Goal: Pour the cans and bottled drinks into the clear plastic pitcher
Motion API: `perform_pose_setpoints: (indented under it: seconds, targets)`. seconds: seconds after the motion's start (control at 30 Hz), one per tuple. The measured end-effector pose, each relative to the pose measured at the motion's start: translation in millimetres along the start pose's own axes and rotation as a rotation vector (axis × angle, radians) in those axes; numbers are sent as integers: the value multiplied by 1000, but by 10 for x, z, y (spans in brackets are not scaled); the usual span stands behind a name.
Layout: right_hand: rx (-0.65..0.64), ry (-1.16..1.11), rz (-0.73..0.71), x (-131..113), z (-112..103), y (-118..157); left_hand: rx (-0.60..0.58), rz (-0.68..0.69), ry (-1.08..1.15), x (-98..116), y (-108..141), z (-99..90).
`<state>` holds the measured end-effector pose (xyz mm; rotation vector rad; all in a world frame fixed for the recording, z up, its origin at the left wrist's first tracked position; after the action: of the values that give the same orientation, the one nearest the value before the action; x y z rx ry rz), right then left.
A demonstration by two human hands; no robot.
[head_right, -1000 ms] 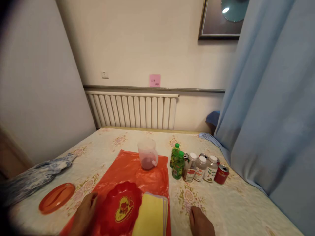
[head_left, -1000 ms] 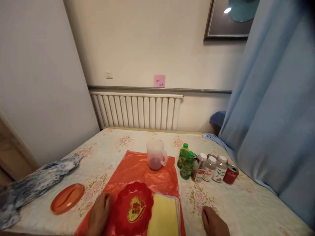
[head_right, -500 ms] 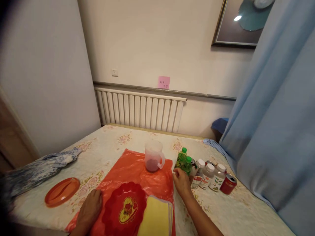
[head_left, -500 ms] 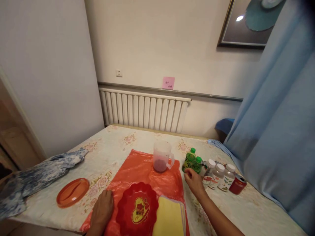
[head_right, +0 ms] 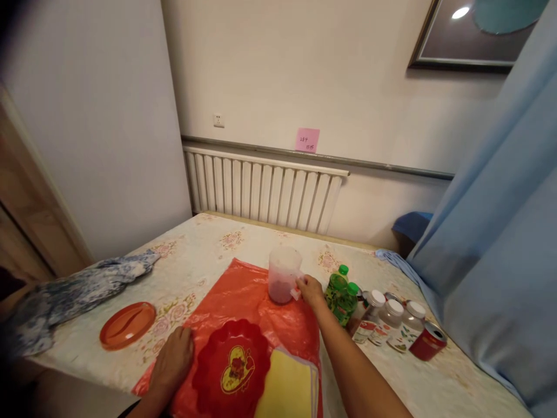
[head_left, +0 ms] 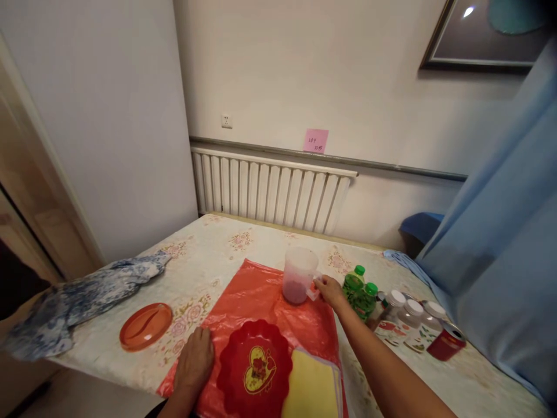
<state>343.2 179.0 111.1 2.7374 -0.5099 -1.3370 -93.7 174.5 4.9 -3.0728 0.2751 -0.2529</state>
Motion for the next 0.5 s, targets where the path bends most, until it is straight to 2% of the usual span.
perform_pose_setpoints:
  seconds: [0.13,0.23,0.5]
  targets:
    - [34,-40,9,-117,-47,17,-4,-3,-12,7,-5,2]
    - [83,-64,-9,-257,-160,81,-8,-6,-7,8,-7,1]
    - [237,-125,-144,-642,-474,369,-16,-16,3,-5,6,-7]
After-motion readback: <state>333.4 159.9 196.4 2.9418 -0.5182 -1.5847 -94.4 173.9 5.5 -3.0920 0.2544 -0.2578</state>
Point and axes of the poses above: each hand's wrist, its own y-axis away from the middle knuckle, its own z-axis out of the palm, x = y × z, the point moved 10 cm from there along -y, towards the middle knuckle, and after that the axes turned 10 degrees about -x, right-handed, at the moved point
